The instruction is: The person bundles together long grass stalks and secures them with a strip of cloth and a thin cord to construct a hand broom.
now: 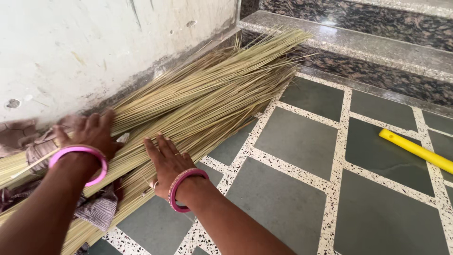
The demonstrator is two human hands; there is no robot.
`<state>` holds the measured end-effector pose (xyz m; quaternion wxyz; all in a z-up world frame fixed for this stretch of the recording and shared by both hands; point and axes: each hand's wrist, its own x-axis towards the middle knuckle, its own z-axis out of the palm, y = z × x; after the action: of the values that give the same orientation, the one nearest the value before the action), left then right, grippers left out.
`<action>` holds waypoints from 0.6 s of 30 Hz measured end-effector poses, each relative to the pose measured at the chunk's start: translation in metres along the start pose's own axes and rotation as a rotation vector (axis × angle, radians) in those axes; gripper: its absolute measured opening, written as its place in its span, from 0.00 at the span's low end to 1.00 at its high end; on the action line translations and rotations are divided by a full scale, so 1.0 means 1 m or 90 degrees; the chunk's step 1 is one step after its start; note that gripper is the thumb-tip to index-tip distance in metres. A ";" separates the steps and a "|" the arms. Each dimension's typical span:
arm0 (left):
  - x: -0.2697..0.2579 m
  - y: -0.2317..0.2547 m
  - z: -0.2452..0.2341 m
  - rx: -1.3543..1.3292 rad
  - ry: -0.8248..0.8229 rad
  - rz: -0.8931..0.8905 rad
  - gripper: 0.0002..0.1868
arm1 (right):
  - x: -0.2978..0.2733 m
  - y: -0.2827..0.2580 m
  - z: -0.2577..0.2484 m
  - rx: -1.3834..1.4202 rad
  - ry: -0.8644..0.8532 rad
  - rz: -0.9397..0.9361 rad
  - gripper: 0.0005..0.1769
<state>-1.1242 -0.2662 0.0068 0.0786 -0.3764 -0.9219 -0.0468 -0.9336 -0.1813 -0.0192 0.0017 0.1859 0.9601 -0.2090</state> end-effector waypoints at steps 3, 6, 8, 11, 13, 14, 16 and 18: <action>0.006 0.006 -0.003 0.087 -0.061 -0.034 0.36 | -0.003 -0.004 -0.005 -0.003 -0.006 -0.007 0.56; 0.005 0.018 -0.015 0.121 0.002 -0.056 0.24 | -0.003 -0.003 -0.007 0.003 -0.007 -0.034 0.56; -0.006 0.018 -0.027 0.121 0.096 -0.065 0.22 | -0.002 0.000 -0.006 0.016 -0.009 -0.053 0.55; -0.033 0.008 -0.039 0.097 0.187 -0.097 0.27 | 0.002 -0.001 -0.003 0.005 0.002 -0.075 0.54; -0.045 0.003 -0.041 0.100 0.100 -0.137 0.27 | 0.002 -0.003 -0.005 0.006 -0.027 -0.049 0.56; -0.049 0.001 -0.040 0.115 -0.001 -0.162 0.25 | 0.003 -0.005 -0.007 0.006 -0.040 -0.038 0.57; -0.050 -0.003 -0.036 0.089 -0.098 -0.156 0.25 | 0.004 -0.009 -0.011 -0.005 -0.048 -0.030 0.57; -0.048 -0.005 -0.027 0.007 -0.092 -0.098 0.28 | 0.005 -0.012 -0.013 -0.016 -0.053 -0.021 0.58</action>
<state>-1.0914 -0.3065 0.0246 0.0103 -0.3065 -0.9516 -0.0202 -0.9411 -0.1846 -0.0028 0.0402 0.1609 0.9647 -0.2046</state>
